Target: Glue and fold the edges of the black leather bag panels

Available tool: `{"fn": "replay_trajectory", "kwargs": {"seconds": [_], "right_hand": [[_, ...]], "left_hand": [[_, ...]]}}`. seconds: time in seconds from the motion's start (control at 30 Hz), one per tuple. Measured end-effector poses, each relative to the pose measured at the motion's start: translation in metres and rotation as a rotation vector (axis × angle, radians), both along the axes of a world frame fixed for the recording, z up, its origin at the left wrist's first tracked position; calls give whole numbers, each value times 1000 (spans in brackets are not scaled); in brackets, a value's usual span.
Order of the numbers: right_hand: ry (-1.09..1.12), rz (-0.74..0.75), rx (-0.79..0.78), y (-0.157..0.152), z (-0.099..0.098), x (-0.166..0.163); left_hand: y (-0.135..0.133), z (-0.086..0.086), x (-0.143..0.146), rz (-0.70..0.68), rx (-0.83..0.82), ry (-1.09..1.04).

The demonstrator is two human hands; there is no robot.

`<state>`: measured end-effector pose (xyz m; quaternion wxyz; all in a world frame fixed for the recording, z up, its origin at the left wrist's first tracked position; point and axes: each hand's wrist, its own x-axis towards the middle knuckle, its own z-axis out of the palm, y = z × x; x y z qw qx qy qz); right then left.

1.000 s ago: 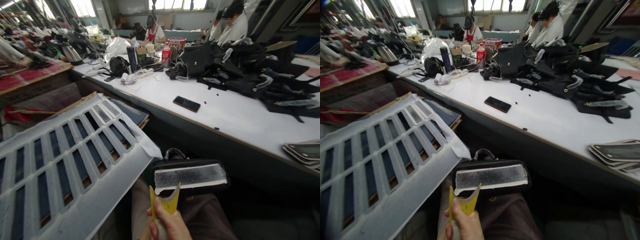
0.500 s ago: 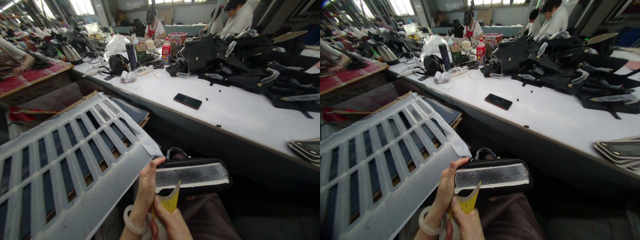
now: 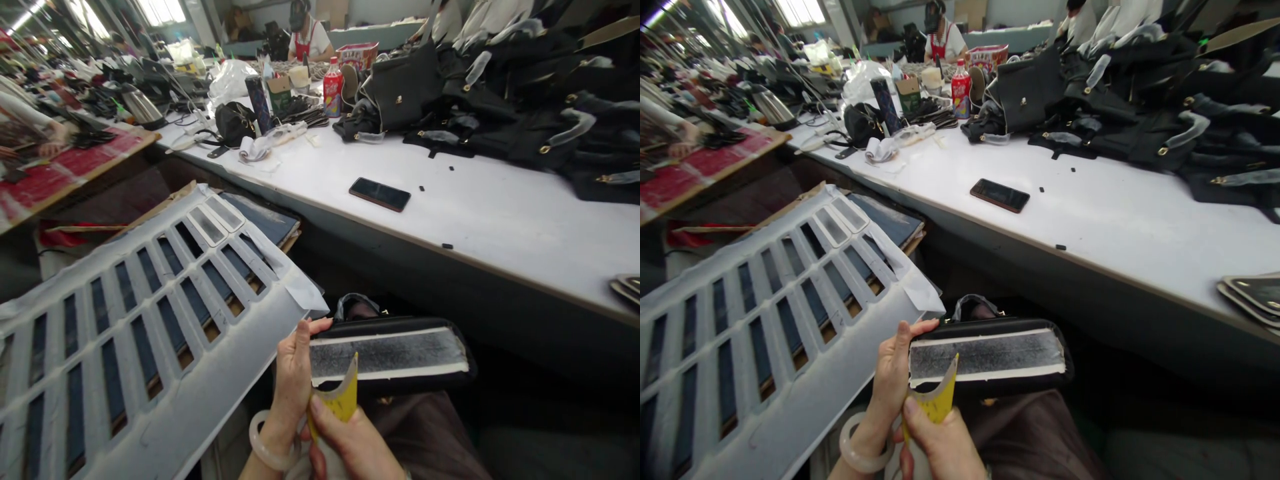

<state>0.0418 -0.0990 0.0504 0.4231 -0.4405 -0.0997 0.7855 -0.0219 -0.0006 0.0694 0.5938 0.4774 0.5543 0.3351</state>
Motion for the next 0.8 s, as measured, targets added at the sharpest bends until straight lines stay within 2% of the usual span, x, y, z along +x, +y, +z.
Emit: {"fn": "replay_trajectory", "kwargs": {"seconds": [0.27,0.53,0.8], "right_hand": [[-1,12,-19,6,5,6],[47,71,-60,3,4,11],[152,113,-18,1,1,19]], "left_hand": [[2,7,7,13,53,111],[-2,5,10,44,68,206],[-1,4,12,56,135,322]]}}
